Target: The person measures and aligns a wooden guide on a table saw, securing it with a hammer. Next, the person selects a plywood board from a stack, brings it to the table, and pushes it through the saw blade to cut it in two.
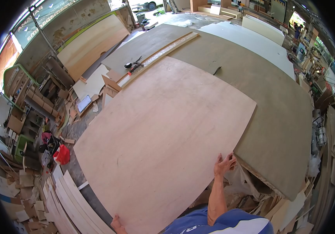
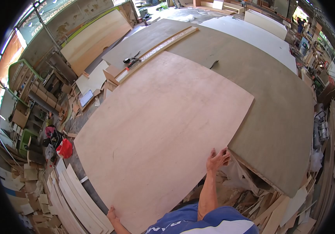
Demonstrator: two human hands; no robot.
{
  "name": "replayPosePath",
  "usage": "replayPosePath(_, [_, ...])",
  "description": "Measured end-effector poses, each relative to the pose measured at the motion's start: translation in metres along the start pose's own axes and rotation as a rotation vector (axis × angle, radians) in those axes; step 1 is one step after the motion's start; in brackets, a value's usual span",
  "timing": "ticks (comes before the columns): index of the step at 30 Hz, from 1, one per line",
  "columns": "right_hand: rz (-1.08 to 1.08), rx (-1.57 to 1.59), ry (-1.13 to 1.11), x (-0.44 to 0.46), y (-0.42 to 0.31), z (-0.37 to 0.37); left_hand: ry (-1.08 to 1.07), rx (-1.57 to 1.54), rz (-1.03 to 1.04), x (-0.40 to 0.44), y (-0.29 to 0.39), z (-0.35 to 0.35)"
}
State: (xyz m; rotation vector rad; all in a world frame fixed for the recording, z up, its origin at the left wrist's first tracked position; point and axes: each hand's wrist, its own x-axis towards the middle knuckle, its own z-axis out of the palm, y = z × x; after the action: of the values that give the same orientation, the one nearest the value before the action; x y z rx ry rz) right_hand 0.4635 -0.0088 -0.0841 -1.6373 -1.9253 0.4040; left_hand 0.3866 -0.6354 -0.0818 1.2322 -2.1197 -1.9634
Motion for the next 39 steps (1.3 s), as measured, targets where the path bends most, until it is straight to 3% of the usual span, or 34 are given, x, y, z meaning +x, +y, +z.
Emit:
replayPosePath(12, [-0.044,-0.267,0.034,0.024,0.0,0.007,-0.008,-0.008,0.01,0.004,-0.012,0.016])
replayPosePath(15, [-0.05,-0.277,0.043,0.031,0.004,0.013,0.022,0.0,0.13,0.019,-0.026,0.014])
replayPosePath(20, [-0.067,-0.312,0.044,0.038,0.006,0.013,0.041,0.064,0.005,-0.01,-0.009,0.029])
replayPosePath(30, [-0.049,-0.369,-0.001,0.06,0.0,0.013,-0.028,0.065,0.078,-0.003,-0.028,0.033])
replayPosePath(39, [-0.037,-0.401,-0.006,0.087,0.002,0.019,-0.045,0.035,-0.012,-0.028,-0.021,0.062])
